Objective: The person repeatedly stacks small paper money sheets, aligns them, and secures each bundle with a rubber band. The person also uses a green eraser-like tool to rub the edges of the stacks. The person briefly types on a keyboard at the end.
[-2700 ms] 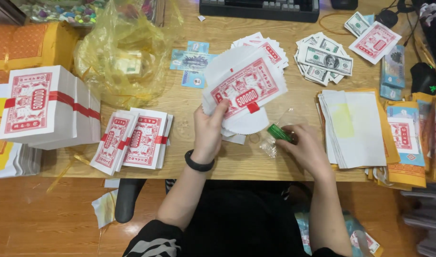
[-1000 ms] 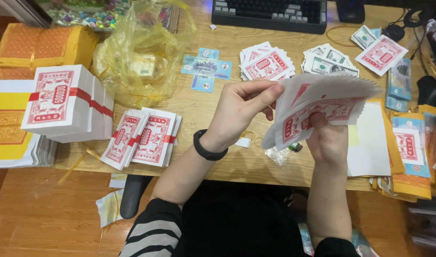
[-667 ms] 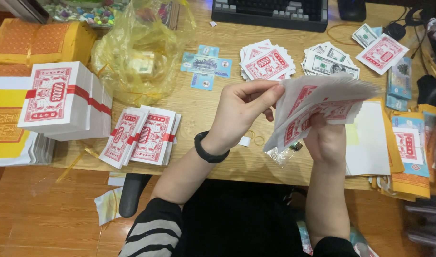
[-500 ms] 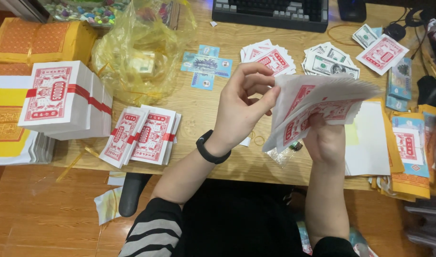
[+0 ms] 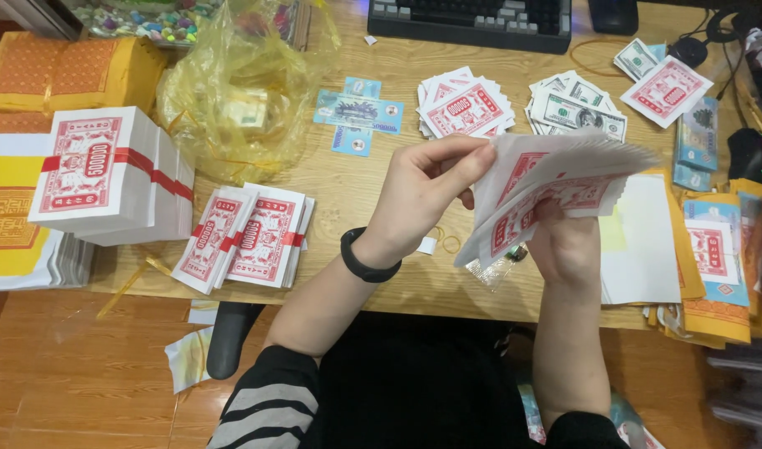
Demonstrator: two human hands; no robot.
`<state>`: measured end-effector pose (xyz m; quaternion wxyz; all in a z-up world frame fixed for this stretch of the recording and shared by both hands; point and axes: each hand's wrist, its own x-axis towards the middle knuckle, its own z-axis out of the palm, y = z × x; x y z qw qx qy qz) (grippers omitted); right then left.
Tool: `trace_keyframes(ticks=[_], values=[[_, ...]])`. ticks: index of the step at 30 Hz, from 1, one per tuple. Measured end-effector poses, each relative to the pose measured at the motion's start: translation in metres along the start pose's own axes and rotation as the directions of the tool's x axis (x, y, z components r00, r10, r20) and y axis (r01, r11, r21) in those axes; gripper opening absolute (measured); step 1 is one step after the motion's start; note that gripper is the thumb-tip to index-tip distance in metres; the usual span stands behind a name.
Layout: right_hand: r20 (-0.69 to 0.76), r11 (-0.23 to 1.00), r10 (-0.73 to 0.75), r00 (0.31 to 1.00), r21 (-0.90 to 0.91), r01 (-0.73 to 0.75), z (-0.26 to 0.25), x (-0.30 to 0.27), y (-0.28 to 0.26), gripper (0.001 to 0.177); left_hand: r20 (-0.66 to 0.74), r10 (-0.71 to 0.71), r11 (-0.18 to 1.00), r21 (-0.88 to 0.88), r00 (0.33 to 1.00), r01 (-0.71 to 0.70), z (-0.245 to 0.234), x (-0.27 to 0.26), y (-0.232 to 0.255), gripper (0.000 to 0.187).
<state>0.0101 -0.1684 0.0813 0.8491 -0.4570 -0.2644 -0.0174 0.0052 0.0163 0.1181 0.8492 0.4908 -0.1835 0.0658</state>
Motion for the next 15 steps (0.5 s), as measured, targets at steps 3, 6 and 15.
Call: trace_keyframes(ticks=[3,6,15], values=[[0.034,0.999,-0.019,0.999,0.035,0.018,0.031,0.003,-0.008,0.039,0.006,-0.006,1.0,-0.017,1.0,0.006,0.0,-0.001,-0.002,0.018],[0.044,0.998,-0.037,0.998,0.06,0.034,0.017,0.001,0.0,0.037,-0.008,-0.008,0.999,-0.035,1.0,0.008,0.003,-0.003,-0.002,0.018],[0.065,0.999,-0.019,0.998,-0.035,0.022,-0.011,-0.001,0.0,0.031,-0.071,0.094,0.974,0.215,0.993,-0.076,0.007,-0.008,0.012,0.029]])
